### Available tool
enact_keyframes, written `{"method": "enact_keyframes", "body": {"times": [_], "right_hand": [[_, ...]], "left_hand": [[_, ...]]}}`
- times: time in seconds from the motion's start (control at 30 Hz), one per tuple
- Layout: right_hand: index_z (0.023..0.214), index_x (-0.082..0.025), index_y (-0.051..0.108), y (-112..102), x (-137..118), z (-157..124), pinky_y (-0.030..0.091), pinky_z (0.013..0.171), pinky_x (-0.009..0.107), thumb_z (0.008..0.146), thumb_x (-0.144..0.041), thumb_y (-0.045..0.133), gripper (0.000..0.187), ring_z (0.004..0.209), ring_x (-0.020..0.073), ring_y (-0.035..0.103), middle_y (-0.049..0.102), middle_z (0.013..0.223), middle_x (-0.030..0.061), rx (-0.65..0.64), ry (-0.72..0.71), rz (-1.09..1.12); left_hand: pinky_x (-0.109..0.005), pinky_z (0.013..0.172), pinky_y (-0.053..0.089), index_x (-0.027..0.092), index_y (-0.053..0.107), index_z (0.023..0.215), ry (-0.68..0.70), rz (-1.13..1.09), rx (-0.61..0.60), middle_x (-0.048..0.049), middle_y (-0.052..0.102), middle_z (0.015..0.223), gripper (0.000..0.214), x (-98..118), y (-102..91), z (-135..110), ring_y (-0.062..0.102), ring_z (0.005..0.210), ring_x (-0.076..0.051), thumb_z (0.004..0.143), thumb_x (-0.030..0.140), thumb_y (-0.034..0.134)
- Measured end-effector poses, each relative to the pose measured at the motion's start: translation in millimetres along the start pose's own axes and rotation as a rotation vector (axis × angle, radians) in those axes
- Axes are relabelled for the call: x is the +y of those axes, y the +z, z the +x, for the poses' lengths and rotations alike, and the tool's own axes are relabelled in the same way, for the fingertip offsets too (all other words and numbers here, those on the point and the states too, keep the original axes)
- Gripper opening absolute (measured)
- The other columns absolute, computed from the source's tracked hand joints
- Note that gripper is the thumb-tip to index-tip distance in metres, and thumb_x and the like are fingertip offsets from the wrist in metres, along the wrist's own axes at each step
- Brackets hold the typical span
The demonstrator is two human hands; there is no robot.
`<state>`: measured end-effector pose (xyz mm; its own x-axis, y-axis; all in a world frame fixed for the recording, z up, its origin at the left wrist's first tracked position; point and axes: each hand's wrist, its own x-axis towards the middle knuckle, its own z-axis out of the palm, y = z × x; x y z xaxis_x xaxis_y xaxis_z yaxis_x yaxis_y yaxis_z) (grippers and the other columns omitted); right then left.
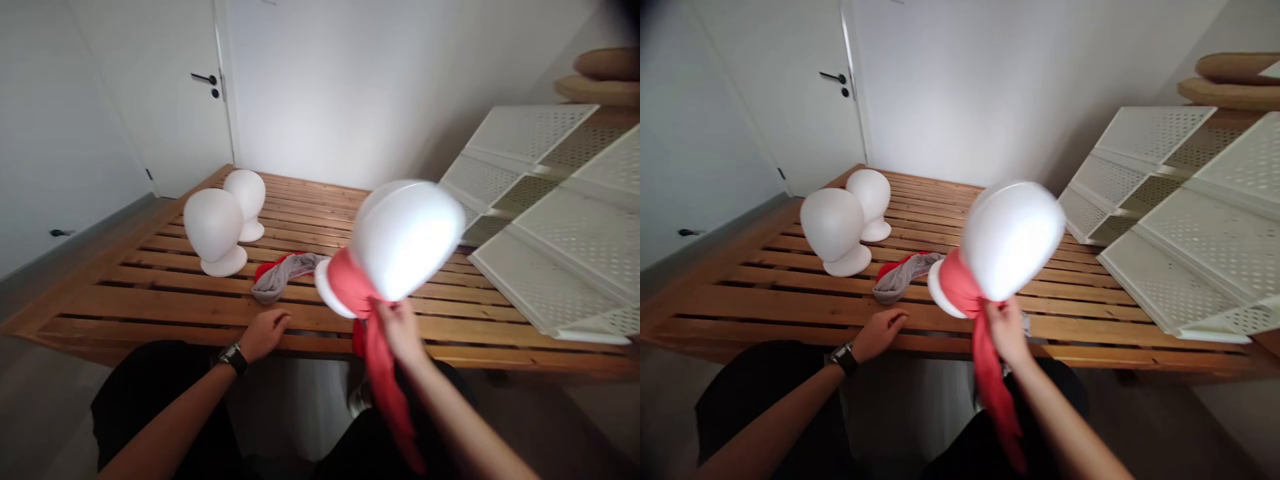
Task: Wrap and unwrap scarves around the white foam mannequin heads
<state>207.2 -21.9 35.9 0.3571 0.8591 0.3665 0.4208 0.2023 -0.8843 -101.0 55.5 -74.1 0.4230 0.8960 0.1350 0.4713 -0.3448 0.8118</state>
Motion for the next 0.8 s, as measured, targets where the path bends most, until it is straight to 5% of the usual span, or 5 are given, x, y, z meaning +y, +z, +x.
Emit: {"method": "enact_keyframes", "body": {"times": [0.13,0.27,0.5,0.67,0.8], "right_hand": [[0.131,-0.023,0.06,83.2,50.2,-36.8,0.046,0.115,0.048,0.097,-0.039,0.05,0.039,0.126,0.0292,0.061,0.07,0.126,0.0124,-0.058,0.055,0.007],[0.128,-0.021,0.06,117.3,75.0,-43.6,0.046,0.114,0.046,0.089,-0.03,0.053,0.04,0.119,0.028,0.061,0.07,0.122,0.0121,-0.187,0.141,-0.009],[0.136,-0.022,0.057,116.1,85.0,-63.0,0.052,0.107,0.041,0.083,-0.024,0.057,0.053,0.113,0.0253,0.065,0.071,0.124,0.007,-0.349,0.174,0.13],[0.122,-0.024,0.067,106.2,84.1,-56.0,0.055,0.102,0.042,0.077,-0.021,0.053,0.048,0.109,0.0269,0.067,0.073,0.108,0.0026,-0.47,0.208,0.185],[0.123,-0.025,0.064,102.9,76.3,-58.1,0.054,0.102,0.041,0.084,-0.026,0.054,0.04,0.112,0.0263,0.065,0.071,0.11,0.0039,-0.448,0.193,0.173]], "left_hand": [[-0.034,0.077,0.052,0.021,0.075,0.093,-0.133,-0.147,0.024,-0.0055,0.075,0.082,0.045,-1.6,8.9,-6.1,0.069,0.079,-0.023,0.103,0.055,0.047],[-0.036,0.089,0.054,0.022,0.075,0.112,-0.073,-0.248,0.004,-0.0075,0.078,0.102,0.037,12.1,21.6,-13.1,0.072,0.095,-0.024,0.101,0.052,0.055],[-0.039,0.085,0.06,0.019,0.073,0.117,-0.225,-0.552,-0.075,-0.0101,0.079,0.11,0.044,23.5,53.5,-12.4,0.075,0.095,-0.026,0.094,0.056,0.065],[-0.042,0.095,0.059,0.018,0.076,0.118,-0.323,-0.623,-0.039,-0.0118,0.079,0.119,0.05,33.2,71.7,-11.3,0.073,0.11,-0.032,0.09,0.059,0.07],[-0.043,0.095,0.061,0.026,0.064,0.142,-0.439,-0.748,-0.088,-0.0122,0.071,0.14,0.061,43.1,77.8,-15.1,0.071,0.122,-0.032,0.094,0.065,0.064]]}}
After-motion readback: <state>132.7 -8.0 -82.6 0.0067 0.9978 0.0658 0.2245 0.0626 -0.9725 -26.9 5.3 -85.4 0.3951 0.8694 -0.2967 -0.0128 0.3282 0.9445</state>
